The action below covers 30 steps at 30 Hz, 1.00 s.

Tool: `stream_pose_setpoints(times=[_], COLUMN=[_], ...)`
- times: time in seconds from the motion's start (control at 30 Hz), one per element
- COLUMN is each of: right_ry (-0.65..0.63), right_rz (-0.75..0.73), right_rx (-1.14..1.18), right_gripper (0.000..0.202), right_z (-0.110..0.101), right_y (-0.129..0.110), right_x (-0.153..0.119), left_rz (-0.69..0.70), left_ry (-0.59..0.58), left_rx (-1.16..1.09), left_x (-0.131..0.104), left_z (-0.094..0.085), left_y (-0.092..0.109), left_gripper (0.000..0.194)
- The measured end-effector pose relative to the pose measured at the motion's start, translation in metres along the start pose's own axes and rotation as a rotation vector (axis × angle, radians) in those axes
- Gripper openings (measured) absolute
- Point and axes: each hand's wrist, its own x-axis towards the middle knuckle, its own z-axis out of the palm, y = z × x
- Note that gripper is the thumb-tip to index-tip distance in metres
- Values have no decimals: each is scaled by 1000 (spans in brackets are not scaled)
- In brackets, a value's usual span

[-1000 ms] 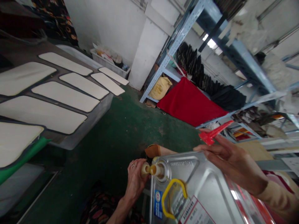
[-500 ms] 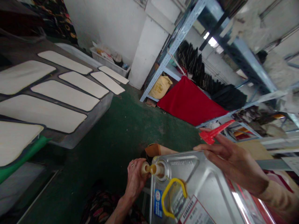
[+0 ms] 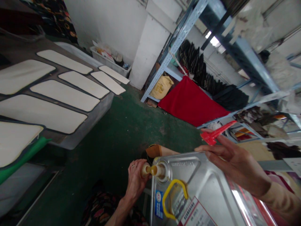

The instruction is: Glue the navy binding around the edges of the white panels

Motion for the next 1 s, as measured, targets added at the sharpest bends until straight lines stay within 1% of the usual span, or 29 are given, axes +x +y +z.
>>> stream_pose_setpoints(times=[0.37,0.5,0.63,0.87,1.0], right_ry=[-20,2,30,45,66], right_rz=[-6,-5,24,46,97], right_rx=[-35,-11,39,85,214], right_gripper=[48,46,40,38,39], right_z=[-2,-1,-1,-9,-16], right_y=[0,1,1,2,10], right_x=[0,0,0,-1,-5], left_rz=[10,17,14,24,42], left_ry=[7,6,-2,-14,-11], left_rx=[-6,-9,-8,-3,-9], left_x=[0,0,1,4,4], left_z=[1,1,0,-2,-4], left_y=[0,-1,-1,11,18], left_gripper=[43,43,45,46,45])
